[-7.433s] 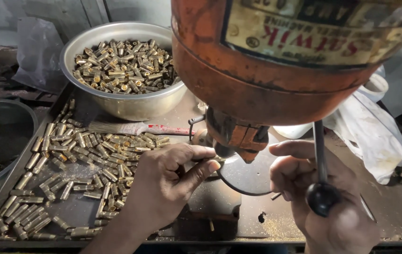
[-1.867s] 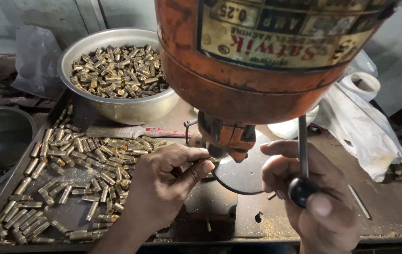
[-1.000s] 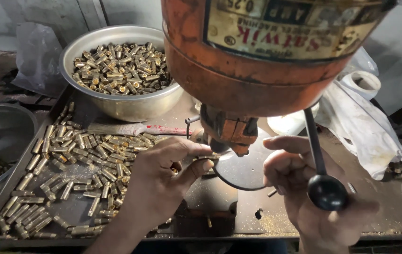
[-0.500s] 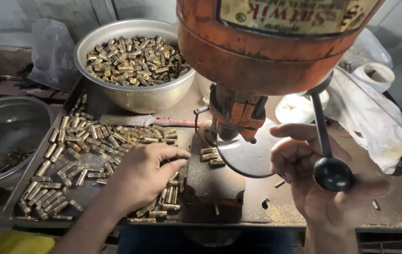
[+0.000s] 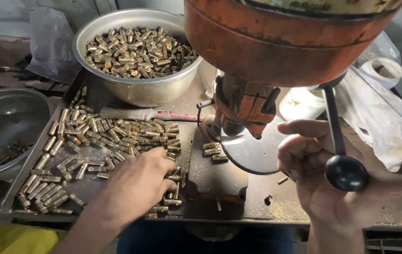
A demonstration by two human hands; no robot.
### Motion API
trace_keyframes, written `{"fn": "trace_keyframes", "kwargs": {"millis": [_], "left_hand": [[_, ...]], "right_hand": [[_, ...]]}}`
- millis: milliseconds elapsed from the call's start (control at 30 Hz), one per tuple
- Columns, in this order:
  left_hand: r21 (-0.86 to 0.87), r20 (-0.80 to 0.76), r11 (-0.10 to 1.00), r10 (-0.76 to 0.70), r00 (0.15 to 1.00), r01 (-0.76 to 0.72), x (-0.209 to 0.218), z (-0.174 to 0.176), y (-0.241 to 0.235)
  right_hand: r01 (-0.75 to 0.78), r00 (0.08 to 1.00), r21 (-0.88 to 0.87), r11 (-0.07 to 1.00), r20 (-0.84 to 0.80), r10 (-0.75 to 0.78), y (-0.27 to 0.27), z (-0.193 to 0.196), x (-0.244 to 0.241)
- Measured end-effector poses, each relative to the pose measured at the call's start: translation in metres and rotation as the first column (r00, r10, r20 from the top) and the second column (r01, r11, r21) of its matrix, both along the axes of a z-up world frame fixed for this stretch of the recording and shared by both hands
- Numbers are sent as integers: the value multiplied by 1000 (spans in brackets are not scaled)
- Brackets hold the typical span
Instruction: Operating a benchtop drill press to machine small brass cylindrical components.
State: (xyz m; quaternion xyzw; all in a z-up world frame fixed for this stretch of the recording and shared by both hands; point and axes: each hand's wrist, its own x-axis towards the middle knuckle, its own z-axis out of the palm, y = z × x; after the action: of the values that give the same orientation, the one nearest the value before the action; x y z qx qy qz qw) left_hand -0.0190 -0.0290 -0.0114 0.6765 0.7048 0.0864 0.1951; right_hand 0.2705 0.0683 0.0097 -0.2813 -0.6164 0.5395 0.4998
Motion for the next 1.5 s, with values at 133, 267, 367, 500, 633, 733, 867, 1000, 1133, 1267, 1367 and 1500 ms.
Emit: {"fn": "trace_keyframes", "kwargs": {"millis": [133, 267, 367, 500, 633, 733, 867, 1000, 1133, 1267, 1367, 1500], "left_hand": [[-190, -100, 975, 100, 990, -118, 7, 10, 4], [58, 118, 978, 193, 974, -200, 9, 22, 6], [210, 494, 932, 161, 855, -297, 19, 33, 8], [340, 762, 875, -42, 646, -344, 30, 10, 13], [506, 732, 779, -160, 662, -372, 39, 11, 21], [592, 627, 737, -166, 761, -326, 42, 12, 24], [591, 619, 744, -171, 767, -311, 48, 16, 26], [602, 625, 732, -183, 759, -320, 48, 15, 30], [597, 616, 747, -194, 764, -292, 44, 16, 32], [618, 602, 739, -225, 766, -269, 43, 17, 33], [544, 651, 790, -183, 737, -285, 44, 17, 34], [544, 660, 786, -186, 728, -292, 43, 16, 33]], "right_hand": [[-7, 1000, 6, 1000, 19, 7, 1, 2, 2], [37, 995, 46, 998, 91, -41, -4, 7, -2], [11, 997, 11, 1000, 81, -12, -1, 5, 3], [-31, 997, -35, 999, 64, 33, 3, 9, 4], [-83, 994, -6, 997, 65, 83, 3, 20, 2], [-104, 987, -62, 993, 121, 111, 2, 28, 2], [-93, 958, -156, 983, 254, 131, 1, 41, 1], [-70, 998, -10, 998, 2, 70, 0, 11, 5], [-107, 994, -90, 990, -14, 107, -6, 20, 1], [-121, 990, -87, 989, -79, 114, -2, 11, 1], [-134, 985, -85, 987, -123, 123, 1, 9, 1], [-87, 989, -92, 992, -128, 75, 1, 5, -1]]}}
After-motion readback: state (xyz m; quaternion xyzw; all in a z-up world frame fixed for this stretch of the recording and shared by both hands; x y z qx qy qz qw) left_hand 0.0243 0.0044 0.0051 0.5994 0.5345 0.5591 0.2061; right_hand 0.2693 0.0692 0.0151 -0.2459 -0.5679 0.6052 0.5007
